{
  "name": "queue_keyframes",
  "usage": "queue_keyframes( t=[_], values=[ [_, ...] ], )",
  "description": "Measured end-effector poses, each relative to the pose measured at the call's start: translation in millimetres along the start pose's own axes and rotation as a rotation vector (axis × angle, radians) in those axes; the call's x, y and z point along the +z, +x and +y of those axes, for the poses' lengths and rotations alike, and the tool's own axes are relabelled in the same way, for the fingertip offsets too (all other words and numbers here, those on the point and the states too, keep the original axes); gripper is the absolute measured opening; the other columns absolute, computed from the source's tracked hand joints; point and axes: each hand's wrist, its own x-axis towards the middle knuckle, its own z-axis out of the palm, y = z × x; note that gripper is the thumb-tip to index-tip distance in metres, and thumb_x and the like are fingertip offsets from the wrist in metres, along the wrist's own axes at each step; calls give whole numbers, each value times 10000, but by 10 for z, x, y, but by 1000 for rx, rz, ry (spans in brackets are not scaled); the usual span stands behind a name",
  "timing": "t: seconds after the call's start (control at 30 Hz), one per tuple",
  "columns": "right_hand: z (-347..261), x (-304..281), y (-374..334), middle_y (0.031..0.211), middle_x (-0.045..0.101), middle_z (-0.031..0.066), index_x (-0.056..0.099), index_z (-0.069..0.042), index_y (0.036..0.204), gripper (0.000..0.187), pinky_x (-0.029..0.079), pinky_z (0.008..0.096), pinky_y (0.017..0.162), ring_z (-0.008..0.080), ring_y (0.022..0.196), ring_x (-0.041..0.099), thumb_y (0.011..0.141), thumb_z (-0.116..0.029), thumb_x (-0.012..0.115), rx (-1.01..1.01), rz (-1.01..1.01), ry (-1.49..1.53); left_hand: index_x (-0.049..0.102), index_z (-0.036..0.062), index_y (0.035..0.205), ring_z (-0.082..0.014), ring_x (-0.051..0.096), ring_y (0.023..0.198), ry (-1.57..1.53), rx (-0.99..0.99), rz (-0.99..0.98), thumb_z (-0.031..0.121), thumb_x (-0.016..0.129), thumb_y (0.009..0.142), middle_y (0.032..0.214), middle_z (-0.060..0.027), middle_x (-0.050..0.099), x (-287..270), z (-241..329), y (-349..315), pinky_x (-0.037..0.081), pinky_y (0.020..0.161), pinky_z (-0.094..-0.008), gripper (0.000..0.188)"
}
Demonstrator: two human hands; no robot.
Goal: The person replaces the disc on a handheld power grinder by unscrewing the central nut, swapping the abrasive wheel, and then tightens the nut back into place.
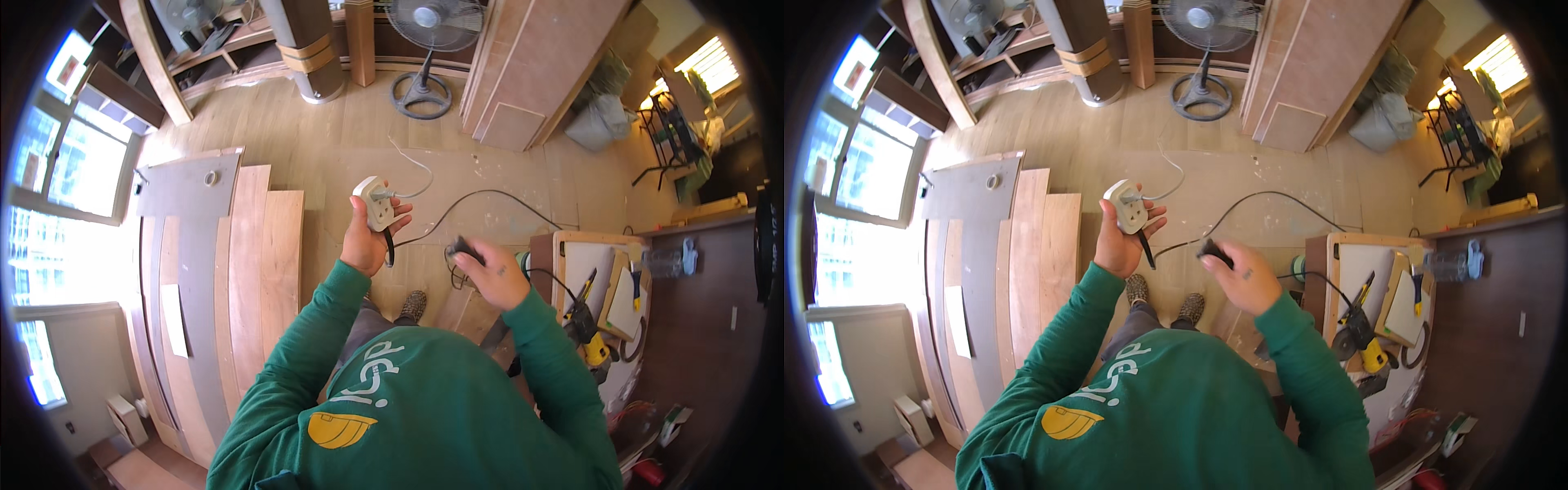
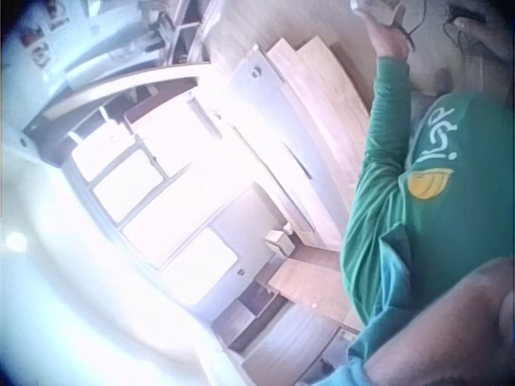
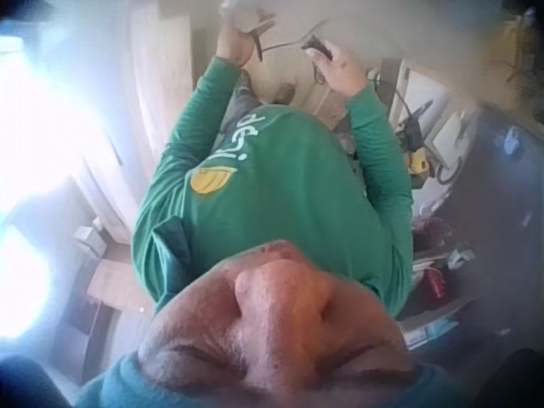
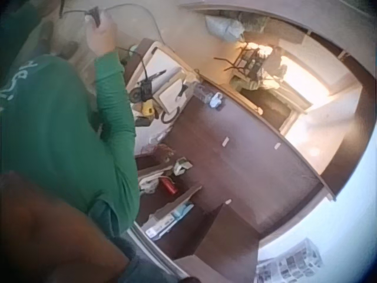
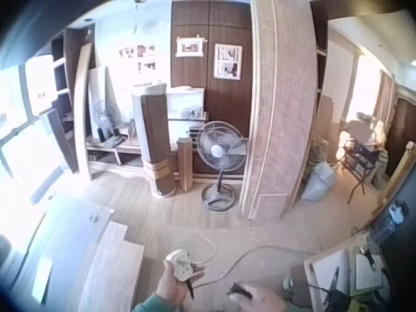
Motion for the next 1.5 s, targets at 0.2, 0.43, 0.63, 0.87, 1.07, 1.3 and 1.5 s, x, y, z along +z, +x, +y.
queue_keyframes(
  t=[0.2, 0.43, 0.63, 0.87, 1.07, 1.3, 1.5],
  values=[
    [-188, 73, 358, 766, 606, 97, 617, 21, 952, 256, 453, 354, 659, 178, 723, 558, 924, -233, 621, -113, -71, -122, 414, 46, 1389, -298, 602, 1069, 74, 35, -83, 630, 313, 980, 1103, -109, 606, 306, 11, -89, 482, 931, -440, 720],
    [-252, 52, 505, 755, 608, 38, 665, 19, 964, 270, 439, 303, 649, 118, 690, 524, 956, -242, 601, 211, -260, 370, 442, 9, 1355, -272, 598, 1053, 73, 74, -193, 636, 325, 968, 1106, -127, 605, 472, 21, -113, 469, 920, -405, 746],
    [-293, 91, 503, 705, 563, -4, 685, 4, 911, 246, 417, 276, 630, 93, 669, 476, 952, -230, 617, 86, -199, 291, 441, 3, 1373, -219, 571, 1071, 287, 190, -146, 584, 309, 997, 1129, -111, 591, 418, -80, -92, 451, 932, -355, 704],
    [-260, 129, 552, 782, 663, 69, 708, 12, 946, 234, 464, 319, 711, 125, 748, 564, 929, -209, 634, 131, -180, 193, 451, -8, 1341, -227, 567, 1078, 544, 216, -95, 638, 313, 977, 1105, -108, 607, 367, -70, -95, 428, 974, -375, 754],
    [-115, 287, 572, 785, 674, 68, 707, 12, 970, 229, 465, 326, 703, 131, 736, 568, 919, -204, 650, 19, -70, 366, 460, -7, 1339, -220, 568, 1067, 340, 127, -33, 601, 269, 1003, 1115, -106, 601, 531, -106, -109, 427, 978, -368, 720],
    [-113, 223, 577, 888, 689, 63, 699, 23, 1007, 216, 467, 297, 771, 112, 820, 575, 913, -168, 660, 172, -155, 433, 470, -4, 1335, -209, 577, 1063, 443, 140, -72, 578, 249, 1016, 1130, -94, 593, 423, -190, -110, 436, 969, -357, 699],
    [58, 436, 659, 860, 680, 28, 641, -10, 1140, 232, 479, 269, 753, 91, 820, 596, 923, -93, 644, 145, -91, 671, 463, 1, 1350, -208, 579, 1068, 483, 67, -101, 574, 243, 1018, 1154, -90, 584, 436, -174, -114, 437, 969, -355, 698]
  ],
)
